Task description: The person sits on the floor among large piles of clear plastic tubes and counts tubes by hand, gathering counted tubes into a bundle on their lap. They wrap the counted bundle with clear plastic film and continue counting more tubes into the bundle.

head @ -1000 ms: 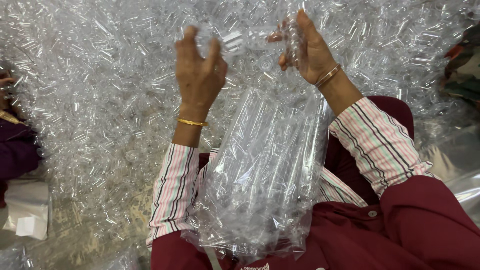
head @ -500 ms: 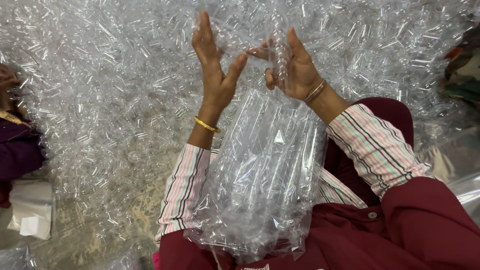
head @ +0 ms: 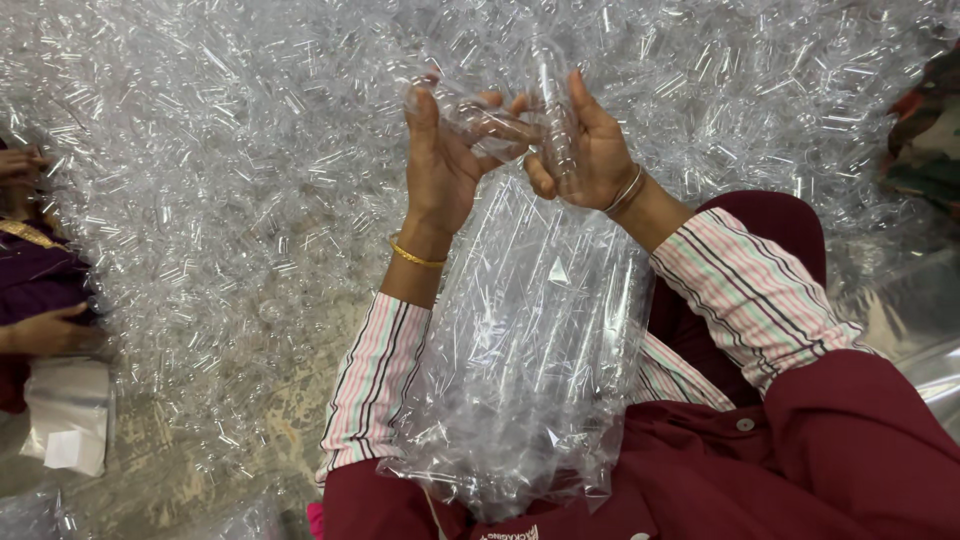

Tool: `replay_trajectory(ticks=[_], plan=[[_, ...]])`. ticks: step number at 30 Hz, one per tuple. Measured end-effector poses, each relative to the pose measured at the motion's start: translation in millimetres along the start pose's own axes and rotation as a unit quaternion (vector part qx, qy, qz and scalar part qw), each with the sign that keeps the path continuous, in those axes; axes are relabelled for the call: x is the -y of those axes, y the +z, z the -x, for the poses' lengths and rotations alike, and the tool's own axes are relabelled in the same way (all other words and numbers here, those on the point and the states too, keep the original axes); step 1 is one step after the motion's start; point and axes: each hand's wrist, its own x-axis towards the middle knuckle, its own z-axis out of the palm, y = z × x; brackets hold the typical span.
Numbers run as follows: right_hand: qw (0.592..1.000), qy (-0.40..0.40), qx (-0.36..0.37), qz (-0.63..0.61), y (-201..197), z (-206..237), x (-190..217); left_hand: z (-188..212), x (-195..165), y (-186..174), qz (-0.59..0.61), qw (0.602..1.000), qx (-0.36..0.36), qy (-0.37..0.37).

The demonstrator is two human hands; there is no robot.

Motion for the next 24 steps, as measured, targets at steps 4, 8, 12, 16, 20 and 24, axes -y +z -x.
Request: replay_trajectory(ticks=[4, 8, 12, 16, 20, 24], plan=[[0.991, -0.002, -0.046, 0.123, 16, 2, 4, 6, -24, -4, 0.032, 0.996, -0.002, 0.086], [0.819, 0.073, -0.136, 0.553, 37, 12, -6, 30, -49, 0, 0.038, 0.99, 0.013, 0.132], [0.812, 0.092, -0.091, 0.57, 46, 20, -39, 68, -41, 19, -0.006, 0.993, 0.06, 0.102], [0.76, 0.037, -0.022, 0.649, 56, 23, -47, 103, -58, 25, -0.103, 0.976, 0.024, 0.193], [0.463, -0.138, -0.001, 0.876, 91, 30, -30, 151, -95, 19, -0.284, 0.887, -0.054, 0.36], [0.095, -0.235, 0.027, 0.967, 138, 27, -6, 201, -110, 8, -0.528, 0.827, -0.081, 0.175]])
